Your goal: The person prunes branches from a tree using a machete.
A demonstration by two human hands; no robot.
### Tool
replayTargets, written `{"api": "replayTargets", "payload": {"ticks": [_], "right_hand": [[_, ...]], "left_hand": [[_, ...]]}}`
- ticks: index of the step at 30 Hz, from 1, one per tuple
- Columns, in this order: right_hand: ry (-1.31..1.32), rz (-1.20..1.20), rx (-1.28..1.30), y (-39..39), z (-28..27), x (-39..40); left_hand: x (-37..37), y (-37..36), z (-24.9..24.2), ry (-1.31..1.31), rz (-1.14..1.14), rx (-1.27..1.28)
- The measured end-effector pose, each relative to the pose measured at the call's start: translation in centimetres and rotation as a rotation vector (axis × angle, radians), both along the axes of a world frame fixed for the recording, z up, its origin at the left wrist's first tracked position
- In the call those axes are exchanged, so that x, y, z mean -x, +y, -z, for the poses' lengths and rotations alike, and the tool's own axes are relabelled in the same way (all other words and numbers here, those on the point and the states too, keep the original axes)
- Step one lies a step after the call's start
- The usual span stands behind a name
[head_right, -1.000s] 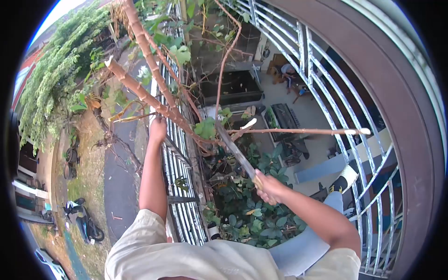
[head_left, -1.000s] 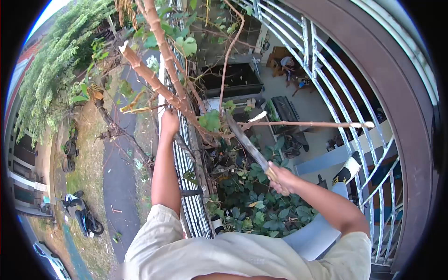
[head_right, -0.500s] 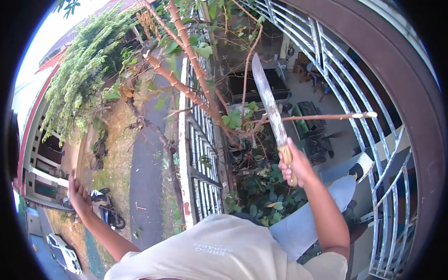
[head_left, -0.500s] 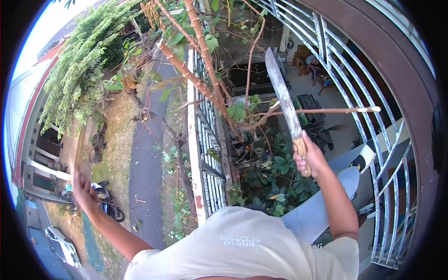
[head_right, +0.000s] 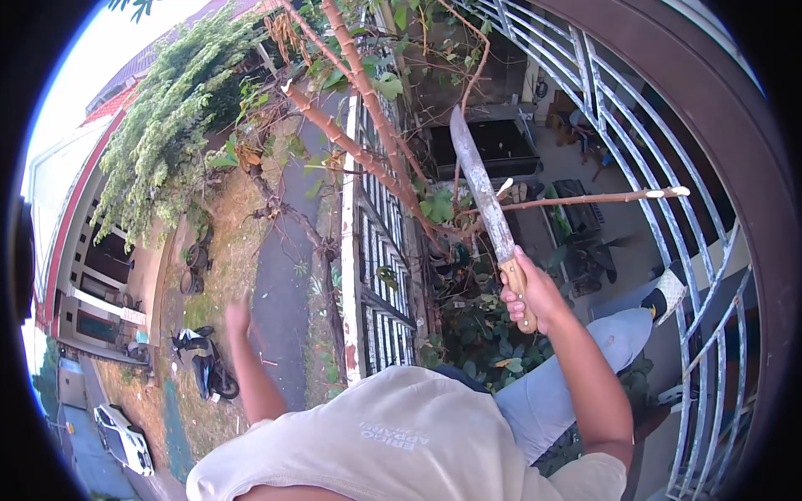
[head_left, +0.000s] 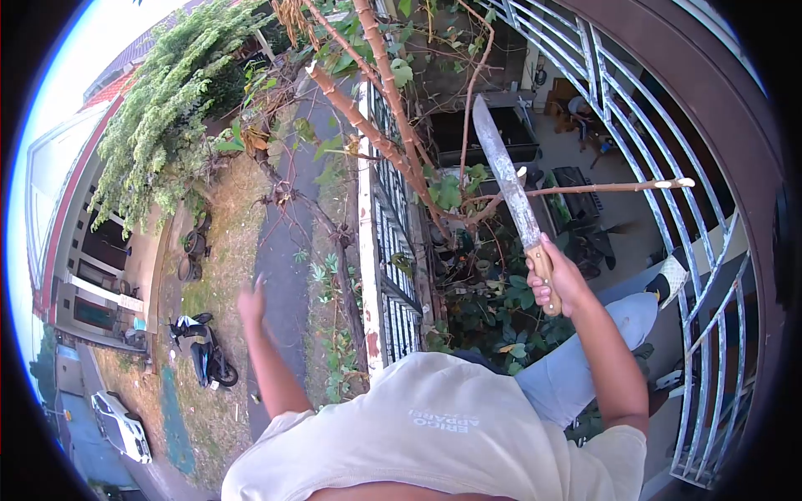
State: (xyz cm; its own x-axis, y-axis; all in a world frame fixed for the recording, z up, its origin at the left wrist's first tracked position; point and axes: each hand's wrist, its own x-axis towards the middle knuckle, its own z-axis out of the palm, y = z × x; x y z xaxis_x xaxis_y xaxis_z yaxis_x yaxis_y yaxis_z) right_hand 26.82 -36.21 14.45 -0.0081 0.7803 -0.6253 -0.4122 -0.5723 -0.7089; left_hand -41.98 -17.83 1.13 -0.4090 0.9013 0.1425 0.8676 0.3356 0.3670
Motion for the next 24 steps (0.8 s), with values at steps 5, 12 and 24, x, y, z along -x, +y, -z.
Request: {"api": "replayTargets", "payload": {"ticks": [5,12,24], "right_hand": [[0.067,0.154,0.030,-3.6,2.3,0.8],[0.058,0.285,-0.030,-3.9,2.8,-0.3],[0.130,0.238,-0.085,-2.8,3.2,-0.9]], "left_hand": [[-26.4,7.6,-11.3,-0.641,0.647,-0.502],[-35.2,10.5,-19.7,0.201,0.863,-0.480],[-41.4,16.1,-19.1,1.096,0.693,0.371]]}}
